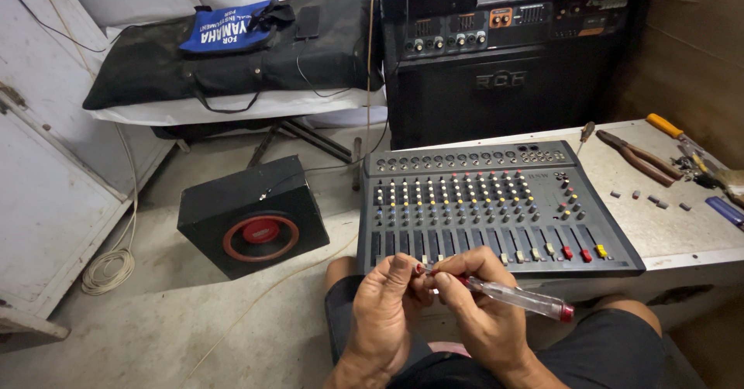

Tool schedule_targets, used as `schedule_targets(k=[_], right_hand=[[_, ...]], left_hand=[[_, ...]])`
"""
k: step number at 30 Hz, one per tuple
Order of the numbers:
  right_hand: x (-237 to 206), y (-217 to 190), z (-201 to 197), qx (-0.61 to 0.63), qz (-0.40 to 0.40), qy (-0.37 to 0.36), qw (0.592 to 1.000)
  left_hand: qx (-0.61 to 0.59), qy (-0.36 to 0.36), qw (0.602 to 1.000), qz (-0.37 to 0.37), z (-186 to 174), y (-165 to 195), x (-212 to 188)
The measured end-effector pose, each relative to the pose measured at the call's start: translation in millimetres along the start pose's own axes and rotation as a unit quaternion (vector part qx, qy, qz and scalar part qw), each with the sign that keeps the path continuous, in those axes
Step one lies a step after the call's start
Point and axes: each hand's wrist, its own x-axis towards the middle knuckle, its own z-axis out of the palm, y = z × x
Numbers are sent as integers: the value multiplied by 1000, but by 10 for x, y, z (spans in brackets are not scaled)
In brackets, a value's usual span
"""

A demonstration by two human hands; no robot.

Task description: The person sits on the floor in front of an audio mixer and uses a small screwdriver-like tool to work on the mixer's knob caps, handling small gray cap pieces one at a time and fitting them onto the mixer's control knobs. They occasionally reach across the mixer surface to pick up or place the small caps.

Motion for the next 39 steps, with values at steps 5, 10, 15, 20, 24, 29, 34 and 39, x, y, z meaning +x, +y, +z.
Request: schedule_targets(k=[5, 10, 15, 20, 24, 29, 34, 39], right_hand=[[14, -32, -18, -46, 6, 3, 999], [27, -84, -28, -72, 41, 16, 996], [30, -87, -49, -44, 53, 16, 997], [75, 54, -84, -12, 16, -12, 1000], [85, 111, -97, -36, -11, -9, 999], [110, 112, -67, -94, -42, -1, 995], [104, 105, -64, -94, -17, 0, 995], [183, 103, -119, -9, 82, 10, 997]], left_hand=[[39, -1, 999, 20, -41, -45, 23], [88, 8, 995, 38, -31, -40, 31], [21, -18, 1000, -5, -46, -12, 0], [38, -9, 999, 5, -96, -165, 134], [43, 1, 999, 15, -162, -250, 205], [42, 7, 999, 23, -185, -283, 240], [62, 15, 998, 30, -171, -278, 230], [81, -3, 996, 47, -134, -226, 229]])
